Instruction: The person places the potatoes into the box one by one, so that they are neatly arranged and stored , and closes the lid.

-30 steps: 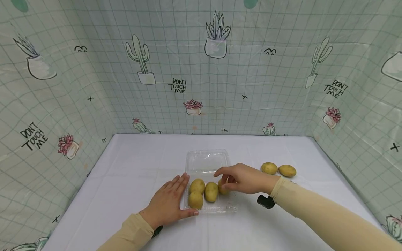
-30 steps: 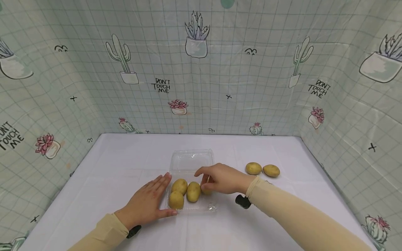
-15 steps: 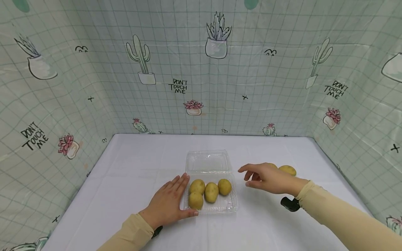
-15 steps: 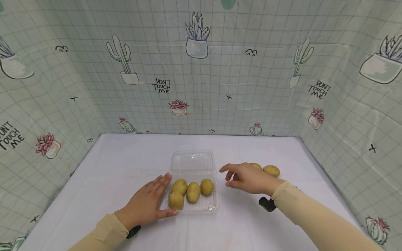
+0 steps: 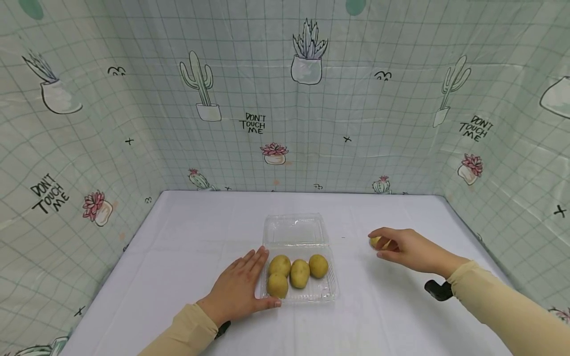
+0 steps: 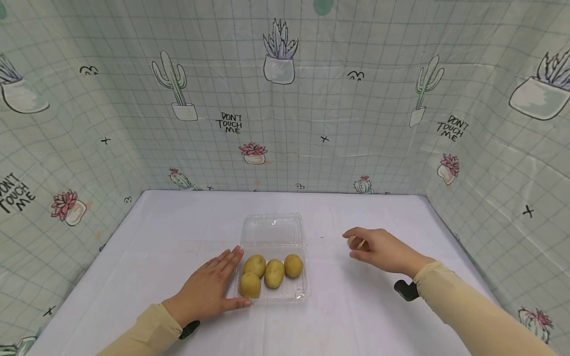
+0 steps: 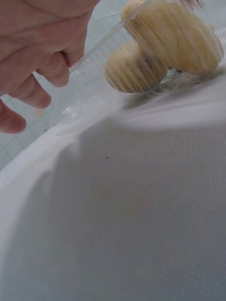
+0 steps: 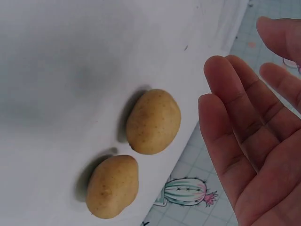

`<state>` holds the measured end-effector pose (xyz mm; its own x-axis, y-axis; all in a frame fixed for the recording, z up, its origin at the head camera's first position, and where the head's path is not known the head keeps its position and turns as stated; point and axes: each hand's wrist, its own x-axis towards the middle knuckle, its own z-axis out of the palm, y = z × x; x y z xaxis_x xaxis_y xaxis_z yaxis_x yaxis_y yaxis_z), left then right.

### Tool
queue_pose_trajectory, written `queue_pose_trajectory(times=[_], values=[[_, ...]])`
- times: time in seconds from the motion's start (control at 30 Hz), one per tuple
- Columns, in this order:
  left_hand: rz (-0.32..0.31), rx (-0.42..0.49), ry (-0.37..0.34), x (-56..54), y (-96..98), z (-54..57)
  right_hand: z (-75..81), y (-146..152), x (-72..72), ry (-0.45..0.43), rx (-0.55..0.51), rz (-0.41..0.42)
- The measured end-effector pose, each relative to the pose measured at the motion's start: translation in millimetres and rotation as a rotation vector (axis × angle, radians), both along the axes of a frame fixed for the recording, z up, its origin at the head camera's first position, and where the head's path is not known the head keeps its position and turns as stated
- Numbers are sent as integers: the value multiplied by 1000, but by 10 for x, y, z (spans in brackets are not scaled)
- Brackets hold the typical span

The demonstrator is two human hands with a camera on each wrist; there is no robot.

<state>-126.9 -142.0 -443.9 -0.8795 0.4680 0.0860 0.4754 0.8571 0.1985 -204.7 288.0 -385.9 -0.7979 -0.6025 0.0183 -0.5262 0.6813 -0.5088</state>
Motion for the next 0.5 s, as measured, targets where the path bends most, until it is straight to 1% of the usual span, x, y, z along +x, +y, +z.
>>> queue_pose_trajectory(times=[0.1,0.27,0.5], values=[[1,-6,1,0,0,2,-18,70,-12,19,-4,-10],[6,-16,2,-4,-3,-6,-54,160,-49,34,14,-50],[6,-20,2,-3,2,-9,-142,251,-122,54,21,-86]])
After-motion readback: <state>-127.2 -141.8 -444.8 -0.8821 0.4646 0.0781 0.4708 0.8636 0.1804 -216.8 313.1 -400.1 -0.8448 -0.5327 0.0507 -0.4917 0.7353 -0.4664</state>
